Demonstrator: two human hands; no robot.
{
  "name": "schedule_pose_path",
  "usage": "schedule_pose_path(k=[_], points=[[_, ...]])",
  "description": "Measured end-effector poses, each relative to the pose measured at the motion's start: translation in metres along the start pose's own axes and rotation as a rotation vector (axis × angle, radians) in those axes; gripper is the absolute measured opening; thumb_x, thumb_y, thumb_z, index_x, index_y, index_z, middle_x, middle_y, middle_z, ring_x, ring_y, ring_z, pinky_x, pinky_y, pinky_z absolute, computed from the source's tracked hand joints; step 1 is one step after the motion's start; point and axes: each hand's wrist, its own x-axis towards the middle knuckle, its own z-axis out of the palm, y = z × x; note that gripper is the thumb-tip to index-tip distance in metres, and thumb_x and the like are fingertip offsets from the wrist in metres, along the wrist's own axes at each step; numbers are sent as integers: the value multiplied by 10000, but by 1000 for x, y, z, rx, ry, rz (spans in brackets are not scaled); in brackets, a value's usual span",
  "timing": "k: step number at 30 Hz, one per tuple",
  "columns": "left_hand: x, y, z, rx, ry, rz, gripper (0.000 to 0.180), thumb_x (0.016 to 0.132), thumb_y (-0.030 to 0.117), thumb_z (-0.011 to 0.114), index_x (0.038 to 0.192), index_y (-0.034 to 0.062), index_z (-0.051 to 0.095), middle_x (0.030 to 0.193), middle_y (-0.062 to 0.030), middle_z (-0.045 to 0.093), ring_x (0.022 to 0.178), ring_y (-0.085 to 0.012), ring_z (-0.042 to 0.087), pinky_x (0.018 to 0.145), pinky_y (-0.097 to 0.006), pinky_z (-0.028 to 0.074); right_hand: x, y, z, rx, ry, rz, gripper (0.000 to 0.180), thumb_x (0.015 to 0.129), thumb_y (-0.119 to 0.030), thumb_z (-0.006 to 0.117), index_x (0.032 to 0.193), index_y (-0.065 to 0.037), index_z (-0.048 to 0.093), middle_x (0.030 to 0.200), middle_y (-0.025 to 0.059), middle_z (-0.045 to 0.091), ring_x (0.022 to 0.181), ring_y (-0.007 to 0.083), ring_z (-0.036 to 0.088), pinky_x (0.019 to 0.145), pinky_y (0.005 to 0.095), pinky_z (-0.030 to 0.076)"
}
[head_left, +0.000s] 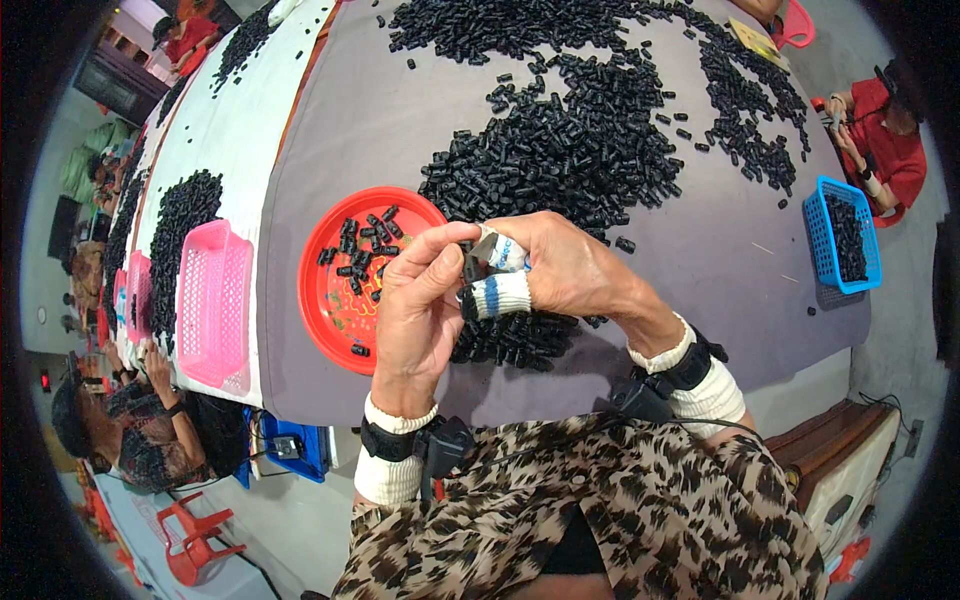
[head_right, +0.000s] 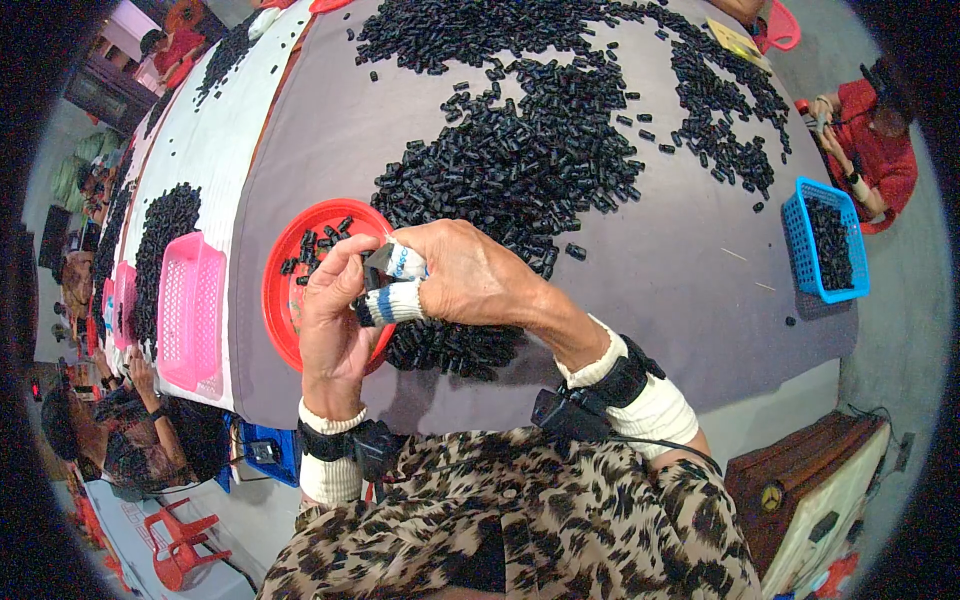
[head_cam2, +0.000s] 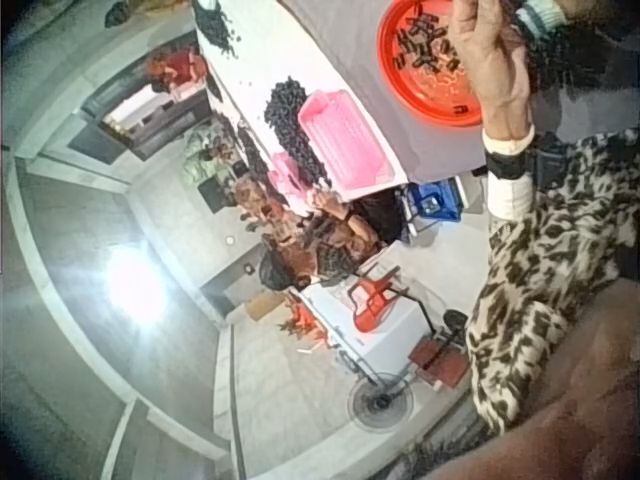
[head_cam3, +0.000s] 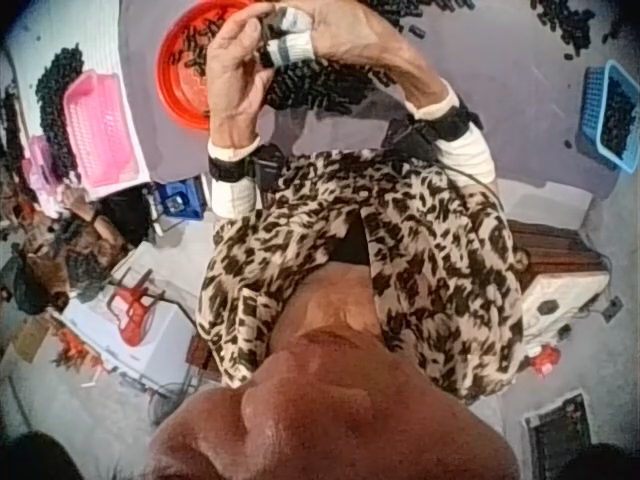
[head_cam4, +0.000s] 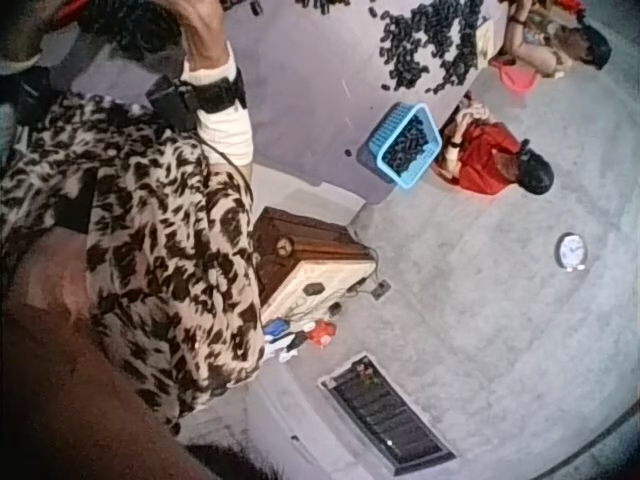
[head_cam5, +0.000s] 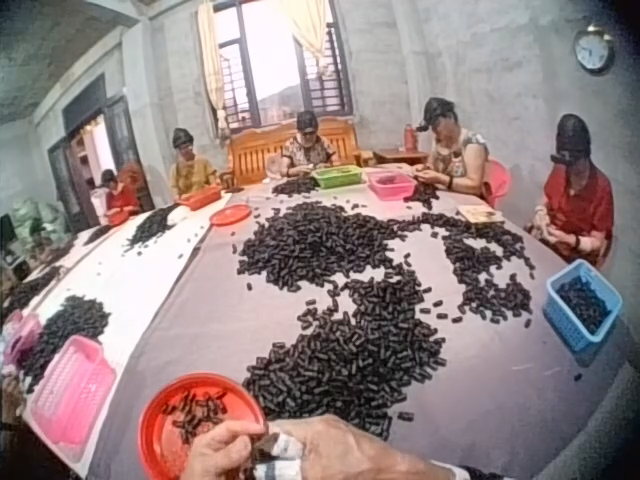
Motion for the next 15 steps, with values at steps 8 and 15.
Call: schedule_pose_path(k=[8,15], points=[[1,-3,0,-50,-10,-22,232,859,92,562,1056,-33,562,966,-87,612,870,-143,598,779,-271,491,2,0,-4,-97,3,6,411,658,-365,729,759,-8,553,625,85,563,567,171,535,552,321,424],[0,-4,0,-46,-29,-16,231,864,89,553,1057,-37,561,971,-98,614,879,-148,597,788,-274,488,2,0,-3,-83,5,0,412,666,-370,724,751,-6,550,624,83,563,569,177,537,554,324,425]])
